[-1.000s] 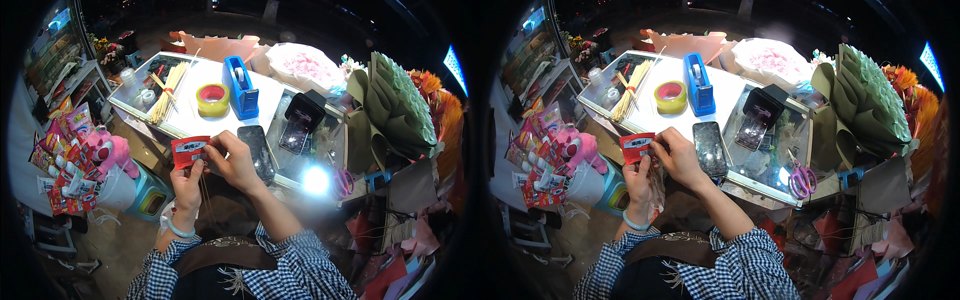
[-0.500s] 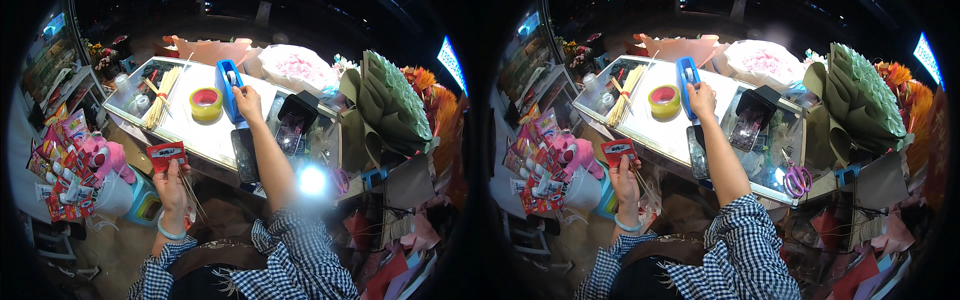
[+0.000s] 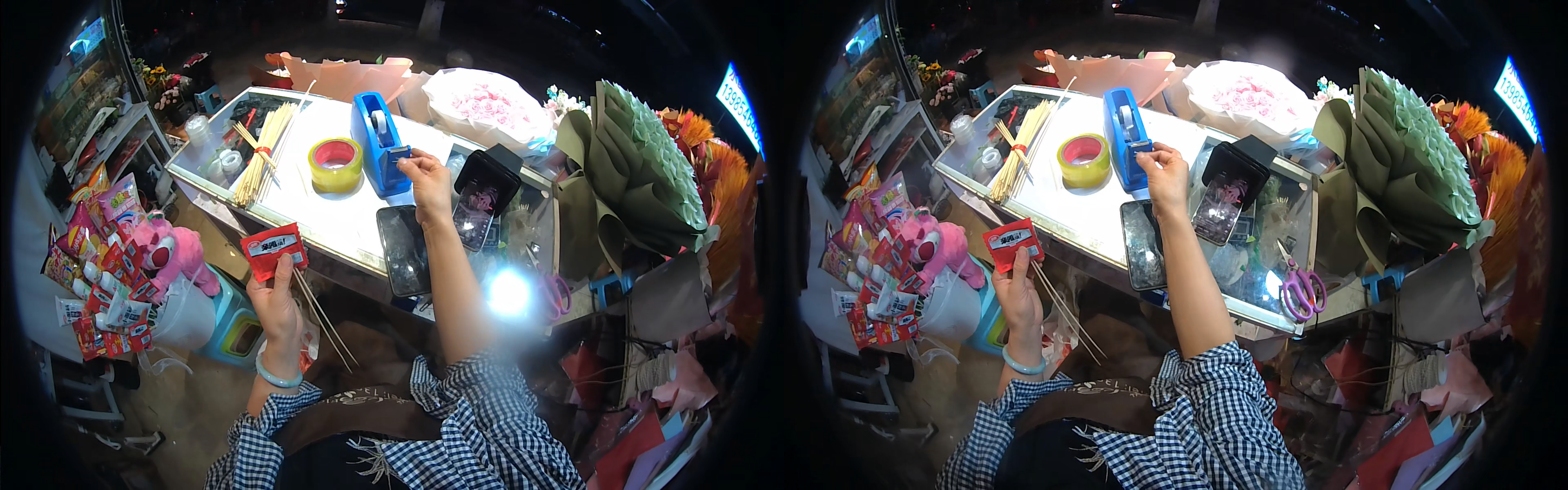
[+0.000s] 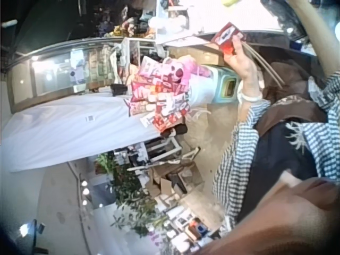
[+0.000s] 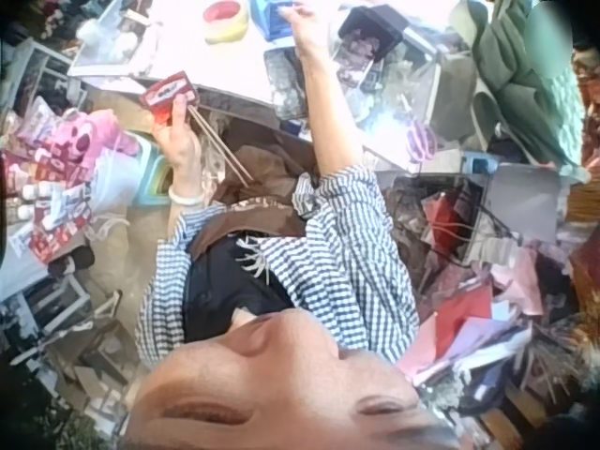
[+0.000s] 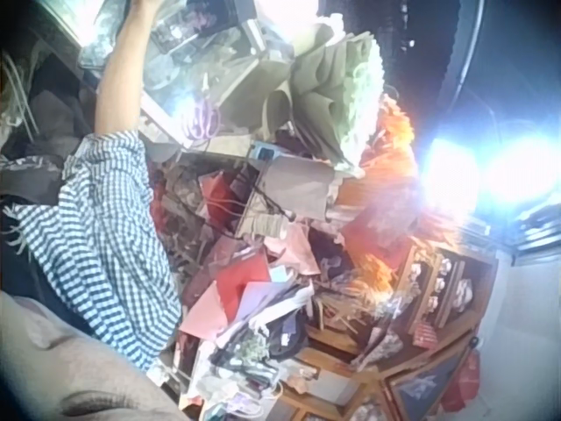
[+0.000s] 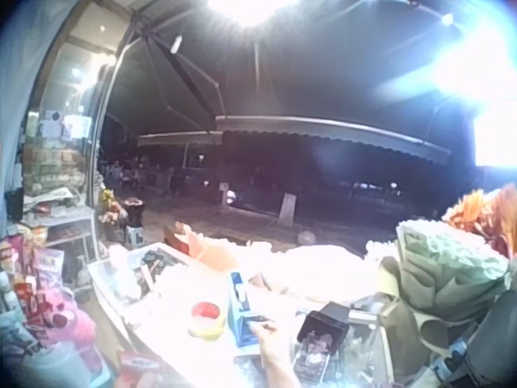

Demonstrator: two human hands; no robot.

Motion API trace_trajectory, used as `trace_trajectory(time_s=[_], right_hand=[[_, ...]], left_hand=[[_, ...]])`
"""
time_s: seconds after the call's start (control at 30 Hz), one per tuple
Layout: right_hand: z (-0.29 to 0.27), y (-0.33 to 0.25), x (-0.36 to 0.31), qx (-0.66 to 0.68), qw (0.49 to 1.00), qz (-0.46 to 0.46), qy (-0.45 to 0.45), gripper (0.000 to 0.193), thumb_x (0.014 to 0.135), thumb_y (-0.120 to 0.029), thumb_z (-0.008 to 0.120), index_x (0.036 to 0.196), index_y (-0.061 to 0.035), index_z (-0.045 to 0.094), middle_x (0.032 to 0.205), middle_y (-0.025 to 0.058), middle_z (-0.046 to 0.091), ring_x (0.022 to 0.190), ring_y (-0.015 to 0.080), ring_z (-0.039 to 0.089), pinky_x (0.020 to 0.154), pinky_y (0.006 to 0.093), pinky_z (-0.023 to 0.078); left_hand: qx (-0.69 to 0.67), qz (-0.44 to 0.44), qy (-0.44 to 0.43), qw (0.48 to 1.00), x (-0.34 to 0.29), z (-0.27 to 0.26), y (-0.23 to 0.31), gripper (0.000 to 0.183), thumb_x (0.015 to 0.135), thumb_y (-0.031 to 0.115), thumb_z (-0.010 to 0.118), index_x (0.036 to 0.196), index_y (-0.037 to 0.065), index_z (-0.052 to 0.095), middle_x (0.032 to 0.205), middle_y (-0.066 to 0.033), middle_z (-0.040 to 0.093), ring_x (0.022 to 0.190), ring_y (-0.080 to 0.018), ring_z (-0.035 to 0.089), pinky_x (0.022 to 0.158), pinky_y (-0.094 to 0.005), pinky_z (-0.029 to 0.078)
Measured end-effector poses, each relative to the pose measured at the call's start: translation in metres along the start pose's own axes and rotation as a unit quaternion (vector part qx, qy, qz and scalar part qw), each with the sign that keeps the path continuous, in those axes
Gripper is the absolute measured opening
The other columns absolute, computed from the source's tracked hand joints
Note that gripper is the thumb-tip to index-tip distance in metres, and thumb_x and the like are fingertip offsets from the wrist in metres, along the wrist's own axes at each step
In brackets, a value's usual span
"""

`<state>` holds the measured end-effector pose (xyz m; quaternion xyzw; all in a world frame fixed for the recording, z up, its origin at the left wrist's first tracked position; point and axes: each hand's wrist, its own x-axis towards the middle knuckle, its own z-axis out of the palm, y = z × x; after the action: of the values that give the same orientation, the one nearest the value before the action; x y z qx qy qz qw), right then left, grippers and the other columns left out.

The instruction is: The person assembles small red rectangular packets onto wooden sticks using tape and scissors. They repeatedly pick up packets, attach them to sticks, and trim excess material, then place the finished items into a plastic bag.

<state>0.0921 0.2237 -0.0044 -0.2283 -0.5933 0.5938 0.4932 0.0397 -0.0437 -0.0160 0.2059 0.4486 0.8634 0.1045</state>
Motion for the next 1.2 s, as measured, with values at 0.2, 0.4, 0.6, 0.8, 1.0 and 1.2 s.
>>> trace_trajectory(time_s=[0.2, 0.4, 0.6, 0.8, 1.0, 1.2], right_hand=[[-0.003, 0.008, 0.014, -0.357, 0.924, -0.135, 0.031, 0.018, 0.076, -0.011, 0.066, 0.073, 0.0068, 0.064, 0.066, 0.019, 0.063, 0.061, 0.0279, 0.063, 0.062, 0.0368, 0.049], [-0.019, 0.003, 0.013, -0.514, 0.855, -0.007, -0.06, 0.015, 0.077, -0.009, 0.06, 0.076, 0.0048, 0.065, 0.075, 0.0269, 0.063, 0.077, 0.0425, 0.062, 0.07, 0.046, 0.05], [-0.01, -0.037, -0.084, -0.067, 0.99, 0.006, -0.122, 0.017, 0.089, -0.01, 0.057, 0.087, 0.0053, 0.065, 0.067, 0.0069, 0.063, 0.06, 0.0091, 0.058, 0.056, 0.0234, 0.047], [0.035, -0.061, -0.157, 0.08, 0.951, 0.158, -0.252, 0.018, 0.092, -0.011, 0.058, 0.099, 0.0039, 0.064, 0.075, 0.0039, 0.063, 0.061, 0.006, 0.056, 0.055, 0.0191, 0.047], [0.047, -0.058, -0.156, 0.051, 0.958, 0.142, -0.246, 0.017, 0.09, -0.013, 0.061, 0.092, 0.004, 0.065, 0.071, 0.0029, 0.063, 0.057, 0.005, 0.054, 0.051, 0.0194, 0.045], [0.047, -0.055, -0.153, -0.061, 0.97, 0.089, -0.217, 0.017, 0.087, -0.013, 0.065, 0.084, 0.0041, 0.065, 0.063, 0.0039, 0.063, 0.055, 0.0061, 0.055, 0.049, 0.0221, 0.043]], left_hand=[[0.003, -0.015, -0.004, 1.0, -0.001, 0.003, -0.001, 0.015, 0.088, 0.009, 0.062, 0.102, 0.002, 0.061, 0.093, -0.0056, 0.065, 0.08, -0.0135, 0.062, 0.072, -0.0258, 0.05], [-0.017, -0.051, -0.024, 0.998, 0.0, 0.005, 0.002, 0.02, 0.09, 0.009, 0.059, 0.108, -0.001, 0.059, 0.098, -0.0084, 0.065, 0.085, -0.0164, 0.064, 0.077, -0.0283, 0.052], [-0.116, -0.07, -0.044, 0.99, 0.001, 0.011, -0.006, 0.024, 0.096, 0.016, 0.049, 0.113, -0.001, 0.054, 0.108, -0.0116, 0.063, 0.098, -0.0223, 0.063, 0.088, -0.0366, 0.05], [-0.129, -0.089, -0.035, 0.987, -0.005, 0.022, -0.007, 0.023, 0.096, 0.018, 0.051, 0.111, 0.001, 0.055, 0.103, -0.0096, 0.065, 0.092, -0.0183, 0.063, 0.082, -0.0304, 0.05], [-0.106, -0.069, -0.037, 0.991, -0.012, 0.025, -0.005, 0.02, 0.095, 0.018, 0.053, 0.107, 0.002, 0.058, 0.097, -0.0071, 0.065, 0.087, -0.0134, 0.062, 0.077, -0.0255, 0.05], [-0.082, -0.054, -0.015, 0.995, -0.017, 0.029, -0.012, 0.018, 0.094, 0.015, 0.054, 0.105, 0.002, 0.06, 0.096, -0.0059, 0.065, 0.085, -0.0109, 0.061, 0.077, -0.0236, 0.049]])
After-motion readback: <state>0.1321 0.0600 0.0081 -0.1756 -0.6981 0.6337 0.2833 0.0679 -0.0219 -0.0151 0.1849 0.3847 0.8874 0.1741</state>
